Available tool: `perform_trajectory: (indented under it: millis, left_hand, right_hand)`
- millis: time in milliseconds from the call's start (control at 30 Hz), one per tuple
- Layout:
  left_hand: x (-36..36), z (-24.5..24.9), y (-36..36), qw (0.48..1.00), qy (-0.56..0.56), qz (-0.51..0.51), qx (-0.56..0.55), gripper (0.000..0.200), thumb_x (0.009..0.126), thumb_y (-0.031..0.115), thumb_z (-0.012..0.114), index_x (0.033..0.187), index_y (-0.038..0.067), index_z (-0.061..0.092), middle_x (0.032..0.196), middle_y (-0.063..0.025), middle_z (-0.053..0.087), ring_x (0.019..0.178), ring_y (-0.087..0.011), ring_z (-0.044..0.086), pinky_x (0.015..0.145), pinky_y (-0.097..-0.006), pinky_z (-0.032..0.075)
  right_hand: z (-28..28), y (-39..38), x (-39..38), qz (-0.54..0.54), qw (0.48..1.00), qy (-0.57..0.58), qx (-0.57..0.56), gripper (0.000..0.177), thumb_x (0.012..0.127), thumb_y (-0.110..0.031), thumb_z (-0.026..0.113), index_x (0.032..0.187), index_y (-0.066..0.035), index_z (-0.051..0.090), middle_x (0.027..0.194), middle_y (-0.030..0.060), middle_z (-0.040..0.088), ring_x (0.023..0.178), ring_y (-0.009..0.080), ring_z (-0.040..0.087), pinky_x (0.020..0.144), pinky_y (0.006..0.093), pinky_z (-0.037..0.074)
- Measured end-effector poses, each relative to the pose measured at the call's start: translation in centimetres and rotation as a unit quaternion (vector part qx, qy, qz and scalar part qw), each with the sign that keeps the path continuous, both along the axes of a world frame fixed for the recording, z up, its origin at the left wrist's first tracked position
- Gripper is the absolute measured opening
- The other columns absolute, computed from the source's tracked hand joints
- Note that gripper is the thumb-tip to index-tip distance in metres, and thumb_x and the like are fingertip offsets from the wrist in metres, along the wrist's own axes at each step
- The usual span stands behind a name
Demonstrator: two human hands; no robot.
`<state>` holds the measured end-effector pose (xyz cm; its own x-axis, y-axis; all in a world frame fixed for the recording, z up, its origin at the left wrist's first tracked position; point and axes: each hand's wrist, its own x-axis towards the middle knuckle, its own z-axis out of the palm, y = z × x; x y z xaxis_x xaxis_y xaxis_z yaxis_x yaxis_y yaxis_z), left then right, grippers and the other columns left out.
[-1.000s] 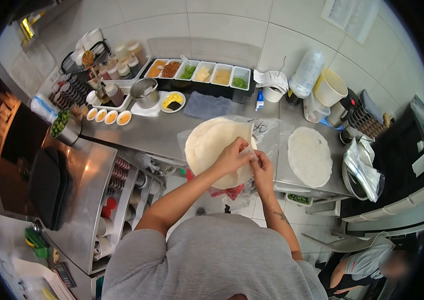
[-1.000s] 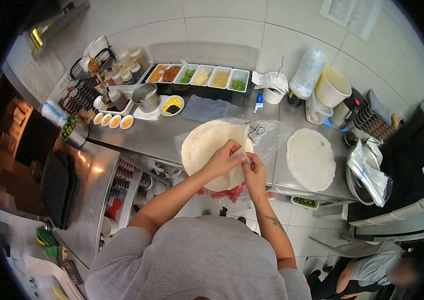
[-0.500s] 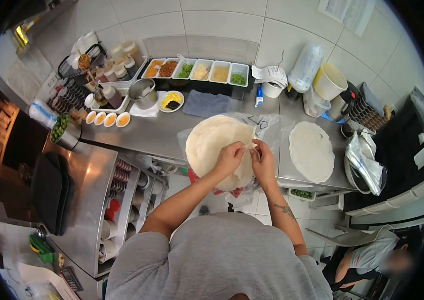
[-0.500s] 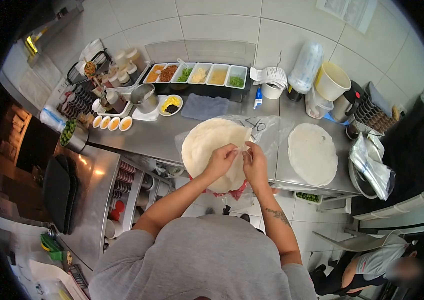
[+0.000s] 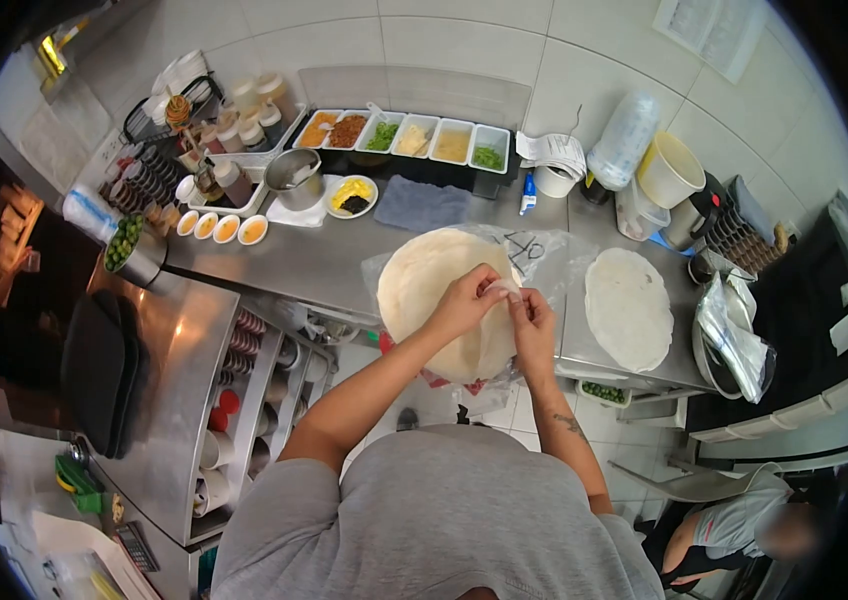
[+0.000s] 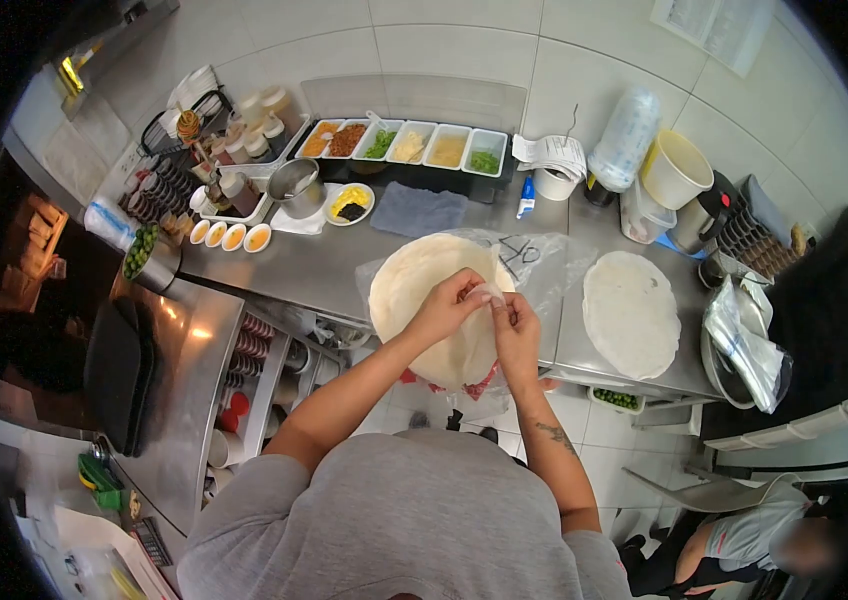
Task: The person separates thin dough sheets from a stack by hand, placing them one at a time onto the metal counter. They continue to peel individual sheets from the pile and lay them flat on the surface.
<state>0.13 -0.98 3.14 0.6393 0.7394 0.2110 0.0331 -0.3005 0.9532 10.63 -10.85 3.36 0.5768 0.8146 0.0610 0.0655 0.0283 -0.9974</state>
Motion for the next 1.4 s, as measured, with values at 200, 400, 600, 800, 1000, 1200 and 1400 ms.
perform_trajectory:
  millis: [200, 400, 600, 800, 1000, 1200, 1400]
  left_hand:
    - [0.2, 0.5, -0.3, 0.998, 0.046, 0.034, 0.016, 0.011, 0.084, 0.011, 0.062, 0.083, 0.002, 0.056, 0.064, -0.0002, 0.051, 0.06, -0.0079, 0.046, 0.057, -0.0248, 0.04]
    - [0.4, -1.1, -0.5, 0.999, 0.016, 0.035, 0.02, 0.01, 0.085, 0.01, 0.059, 0.083, 0.002, 0.055, 0.065, -0.0002, 0.05, 0.061, -0.0071, 0.045, 0.056, -0.0245, 0.04]
    - [0.2, -1.7, -0.5, 0.999, 0.016, 0.033, 0.008, 0.009, 0.085, 0.01, 0.059, 0.085, 0.002, 0.054, 0.068, -0.0002, 0.051, 0.062, -0.0071, 0.046, 0.058, -0.0246, 0.041]
    - [-0.6, -1.2, -0.1, 0.997, 0.043, 0.067, -0.007, 0.011, 0.084, 0.011, 0.061, 0.086, 0.003, 0.054, 0.07, 0.0004, 0.052, 0.064, -0.0079, 0.048, 0.062, -0.0243, 0.043]
    - [0.0, 0.5, 0.3, 0.999, -0.025, 0.038, 0.013, 0.016, 0.081, 0.011, 0.065, 0.083, 0.001, 0.053, 0.068, -0.0077, 0.057, 0.062, -0.0155, 0.055, 0.062, -0.0281, 0.047]
    - [0.0, -0.7, 1.2, 0.994, -0.003, 0.091, 0.065, 0.01, 0.082, 0.007, 0.063, 0.085, 0.002, 0.055, 0.064, -0.0022, 0.052, 0.058, -0.0092, 0.047, 0.056, -0.0266, 0.042]
    - [0.2, -2.1, 0.1, 0.994, 0.022, 0.107, -0.003, 0.007, 0.084, 0.007, 0.058, 0.087, 0.001, 0.059, 0.065, -0.0019, 0.052, 0.059, -0.0091, 0.047, 0.055, -0.0266, 0.04]
  right_hand:
    - [-0.5, -0.1, 0.8, -0.086, 0.996, 0.014, 0.026, 0.013, 0.089, -0.012, 0.055, 0.089, -0.001, 0.061, 0.076, -0.0005, 0.057, 0.067, 0.0061, 0.047, 0.06, 0.0217, 0.038]
    - [0.2, 0.0, 0.4, -0.036, 0.999, 0.037, 0.001, 0.015, 0.087, -0.013, 0.057, 0.093, 0.0, 0.06, 0.077, 0.0013, 0.058, 0.069, 0.0076, 0.049, 0.064, 0.0229, 0.041]
    - [-0.7, 1.1, 1.8, -0.024, 0.995, -0.099, -0.019, 0.015, 0.086, -0.013, 0.058, 0.091, 0.0, 0.061, 0.072, -0.0008, 0.057, 0.064, 0.0059, 0.047, 0.059, 0.0218, 0.04]
    - [-1.5, 1.3, 1.5, -0.063, 0.993, -0.1, -0.022, 0.015, 0.087, -0.015, 0.059, 0.085, 0.0, 0.061, 0.068, -0.0027, 0.055, 0.061, 0.0046, 0.045, 0.055, 0.0213, 0.038]
    - [-0.2, 1.3, 0.9, 0.002, 0.991, -0.128, -0.033, 0.015, 0.086, -0.013, 0.057, 0.087, 0.002, 0.061, 0.071, 0.0057, 0.061, 0.066, 0.0103, 0.052, 0.061, 0.0273, 0.043]
    - [-1.0, 1.0, 1.6, -0.065, 0.993, -0.087, -0.047, 0.014, 0.086, -0.011, 0.055, 0.089, 0.002, 0.06, 0.073, 0.008, 0.061, 0.067, 0.0112, 0.053, 0.063, 0.027, 0.043]
    - [-0.8, 1.3, 1.1, -0.039, 0.994, -0.1, -0.015, 0.014, 0.082, -0.008, 0.056, 0.091, 0.001, 0.06, 0.074, 0.0089, 0.06, 0.067, 0.0152, 0.054, 0.064, 0.028, 0.045]
